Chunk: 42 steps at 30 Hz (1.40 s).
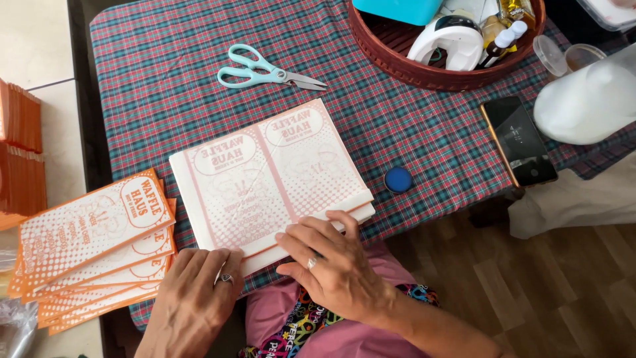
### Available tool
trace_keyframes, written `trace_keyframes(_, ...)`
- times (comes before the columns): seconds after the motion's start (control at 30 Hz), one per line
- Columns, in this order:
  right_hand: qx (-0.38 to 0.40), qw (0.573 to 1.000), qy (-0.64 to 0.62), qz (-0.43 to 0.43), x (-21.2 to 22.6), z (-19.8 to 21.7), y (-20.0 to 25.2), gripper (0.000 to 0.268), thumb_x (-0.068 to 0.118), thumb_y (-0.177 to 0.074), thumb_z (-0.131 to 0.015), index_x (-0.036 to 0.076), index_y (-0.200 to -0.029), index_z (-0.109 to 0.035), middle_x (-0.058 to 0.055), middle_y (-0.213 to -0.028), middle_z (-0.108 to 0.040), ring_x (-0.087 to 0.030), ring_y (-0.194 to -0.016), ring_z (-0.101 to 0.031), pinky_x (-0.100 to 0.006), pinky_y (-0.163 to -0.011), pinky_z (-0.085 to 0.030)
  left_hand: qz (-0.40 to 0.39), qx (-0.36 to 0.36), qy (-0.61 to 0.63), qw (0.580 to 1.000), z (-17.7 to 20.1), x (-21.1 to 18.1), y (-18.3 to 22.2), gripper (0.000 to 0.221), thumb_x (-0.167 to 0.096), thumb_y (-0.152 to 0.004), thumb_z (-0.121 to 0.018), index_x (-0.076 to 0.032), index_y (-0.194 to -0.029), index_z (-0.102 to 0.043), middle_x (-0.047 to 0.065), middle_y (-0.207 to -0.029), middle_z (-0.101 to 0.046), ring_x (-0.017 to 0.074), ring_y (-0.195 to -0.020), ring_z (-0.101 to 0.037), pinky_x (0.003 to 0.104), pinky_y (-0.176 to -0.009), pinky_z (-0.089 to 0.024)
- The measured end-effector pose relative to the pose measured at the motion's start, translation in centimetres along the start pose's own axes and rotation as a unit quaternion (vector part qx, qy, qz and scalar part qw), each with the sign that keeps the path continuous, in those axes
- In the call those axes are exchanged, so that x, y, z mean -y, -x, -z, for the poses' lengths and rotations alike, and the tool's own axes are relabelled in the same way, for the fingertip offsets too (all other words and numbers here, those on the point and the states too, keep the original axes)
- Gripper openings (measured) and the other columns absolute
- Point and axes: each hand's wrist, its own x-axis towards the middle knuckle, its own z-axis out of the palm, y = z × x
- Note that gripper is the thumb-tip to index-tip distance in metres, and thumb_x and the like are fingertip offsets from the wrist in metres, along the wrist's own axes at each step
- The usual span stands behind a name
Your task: Folding the top flap of paper bags and sealing them with tape from a dispenser.
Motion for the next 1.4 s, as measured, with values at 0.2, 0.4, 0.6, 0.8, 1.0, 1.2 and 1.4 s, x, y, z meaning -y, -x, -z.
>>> trace_keyframes(0.2, -0.013, 1.0, 0.019, -0.001, -0.6, -1.0, 0.6, 0.028, 0.031, -0.097, -0.076, 0.008, -0.112, -0.076, -0.001, -0.112, -0.074, -0.022, -0.107, -0.068, -0.049, -0.107, -0.029, 0.04, -0.012, 0.047, 0.998, -0.3, 0.2, 0.8, 0.016, -0.007, -0.097, -0.063, 0.002, -0.111, -0.062, 0.015, -0.105, -0.062, 0.0307, -0.081, -0.06, 0.044, -0.074, -0.047)
trace_keyframes(0.4, -0.022, 1.0, 0.01, -0.004, -0.4, -0.7, 0.1, 0.029, 0.034, -0.102, -0.067, 0.007, -0.109, -0.076, -0.002, -0.11, -0.074, -0.021, -0.104, -0.069, -0.049, -0.108, -0.029, 0.085, -0.046, 0.024, 0.995, -0.3, 0.7, 2.0, 0.022, -0.017, -0.097, -0.069, -0.01, -0.118, -0.067, 0.007, -0.104, -0.066, 0.0293, -0.09, -0.063, 0.042, -0.076, -0.047)
trace_keyframes(0.6, -0.023, 1.0, -0.006, -0.014, -0.6, -1.1, 0.3, 0.028, 0.033, -0.1, -0.07, 0.007, -0.108, -0.076, -0.002, -0.109, -0.074, -0.023, -0.105, -0.069, -0.051, -0.108, -0.029, 0.107, -0.093, 0.041, 0.989, -0.7, 1.2, 3.6, 0.021, -0.009, -0.099, -0.066, -0.008, -0.12, -0.071, 0.011, -0.11, -0.068, 0.0296, -0.088, -0.067, 0.042, -0.08, -0.05)
trace_keyframes(0.8, -0.003, 1.0, 0.0, -0.017, -0.3, -0.7, -0.1, 0.03, 0.037, -0.104, -0.062, 0.009, -0.108, -0.072, -0.001, -0.106, -0.07, -0.022, -0.102, -0.068, -0.05, -0.107, -0.028, 0.094, -0.103, 0.056, 0.989, 0.7, 1.2, 1.8, 0.022, -0.003, -0.103, -0.053, -0.004, -0.117, -0.07, 0.013, -0.107, -0.065, 0.0308, -0.084, -0.063, 0.043, -0.077, -0.05)
trace_keyframes(1.0, -0.029, 0.999, -0.008, 0.013, 0.4, -0.1, -1.3, 0.04, 0.024, -0.084, -0.095, 0.005, -0.108, -0.069, -0.014, -0.115, -0.063, -0.03, -0.106, -0.059, -0.049, -0.091, -0.041, 0.02, -0.102, 0.007, 0.995, 2.3, 1.2, 0.5, 0.025, -0.005, -0.102, -0.05, 0.002, -0.112, -0.071, 0.012, -0.103, -0.067, 0.0289, -0.081, -0.062, 0.042, -0.073, -0.052)
trace_keyframes(1.2, -0.026, 0.993, -0.06, 0.1, 1.0, 1.2, -2.4, 0.021, 0.0, -0.108, -0.047, -0.004, -0.107, -0.068, -0.008, -0.09, -0.06, -0.025, -0.079, -0.051, -0.039, -0.074, -0.039, 0.026, -0.073, -0.024, 0.997, 2.1, -0.9, 2.0, 0.041, -0.004, -0.096, -0.035, -0.003, -0.118, -0.07, 0.006, -0.092, -0.063, 0.0245, -0.065, -0.056, 0.039, -0.061, -0.048)
trace_keyframes(1.4, -0.029, 0.987, -0.024, 0.155, 0.1, 1.6, -2.8, 0.027, -0.012, -0.102, -0.046, 0.001, -0.082, -0.06, -0.006, -0.075, -0.046, -0.021, -0.072, -0.044, -0.034, -0.064, -0.039, 0.029, -0.104, -0.015, 0.994, 1.3, -3.0, 1.5, 0.028, -0.005, -0.101, -0.045, -0.006, -0.11, -0.071, 0.004, -0.079, -0.058, 0.0244, -0.059, -0.053, 0.037, -0.058, -0.047)
